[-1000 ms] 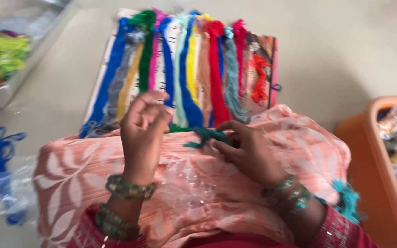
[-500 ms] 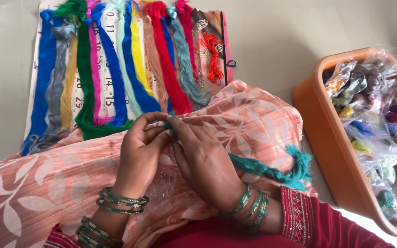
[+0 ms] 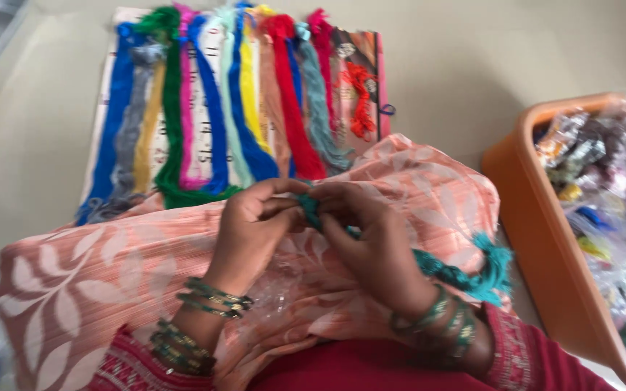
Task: Bundling and tying knots in long strands of colorful embroidery thread.
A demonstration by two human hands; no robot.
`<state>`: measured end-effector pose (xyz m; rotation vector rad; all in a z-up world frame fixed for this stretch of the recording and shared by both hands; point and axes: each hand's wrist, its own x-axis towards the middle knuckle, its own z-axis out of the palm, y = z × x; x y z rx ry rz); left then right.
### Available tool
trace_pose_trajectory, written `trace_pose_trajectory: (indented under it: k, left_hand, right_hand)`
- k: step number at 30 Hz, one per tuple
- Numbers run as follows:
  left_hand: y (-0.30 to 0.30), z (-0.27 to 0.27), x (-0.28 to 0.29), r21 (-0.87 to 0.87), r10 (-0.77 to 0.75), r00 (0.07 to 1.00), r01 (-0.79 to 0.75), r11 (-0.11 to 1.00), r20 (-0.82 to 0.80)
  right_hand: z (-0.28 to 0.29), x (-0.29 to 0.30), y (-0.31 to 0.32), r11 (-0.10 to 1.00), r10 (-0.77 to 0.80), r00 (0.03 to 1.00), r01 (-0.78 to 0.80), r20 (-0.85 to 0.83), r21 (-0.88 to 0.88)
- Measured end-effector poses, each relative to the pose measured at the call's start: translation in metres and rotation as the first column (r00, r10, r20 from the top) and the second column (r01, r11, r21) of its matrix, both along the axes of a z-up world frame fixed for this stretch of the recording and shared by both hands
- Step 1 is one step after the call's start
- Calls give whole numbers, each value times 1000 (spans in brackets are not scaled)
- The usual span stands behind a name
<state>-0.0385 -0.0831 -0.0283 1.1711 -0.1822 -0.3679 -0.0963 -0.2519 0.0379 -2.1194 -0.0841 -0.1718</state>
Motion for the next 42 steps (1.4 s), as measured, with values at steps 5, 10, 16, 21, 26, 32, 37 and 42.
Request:
trace_pose_trajectory:
  k: [5,10,16,21,26,32,37,42]
  left_hand:
    - [-1,6,-4,-48,-25,999,26,999,26]
    - [-2,10,-6,-114,-54,998,59,992,45]
    - [1,23,-9,-64,-88,995,90,994,38]
    - [1,32,-13,47,-74,995,72,996,59]
    - [1,43,-16,299,-4,986,-48,953,169]
    - [2,45,-14,355,16,988,-70,932,154]
    - [7,34,-10,396,-9,994,-36,918,113]
    - [8,28,-8,308,-81,993,51,950,85]
  right_hand:
    - [-3,4,-24,804,163,923,80,-349,590]
    - [9,0,-23,763,182,920,91,-347,640]
    - [15,-2,-11,987,42,987,-16,-157,162]
    - [15,-1,0,993,2,1000,2,29,-122]
    - [15,3,5,978,80,987,-51,138,-204]
    - [5,11,1,979,73,989,-46,129,-200]
    - [6,9,4,979,70,987,-40,147,-198]
    - [4,8,1,984,76,978,-42,195,-172]
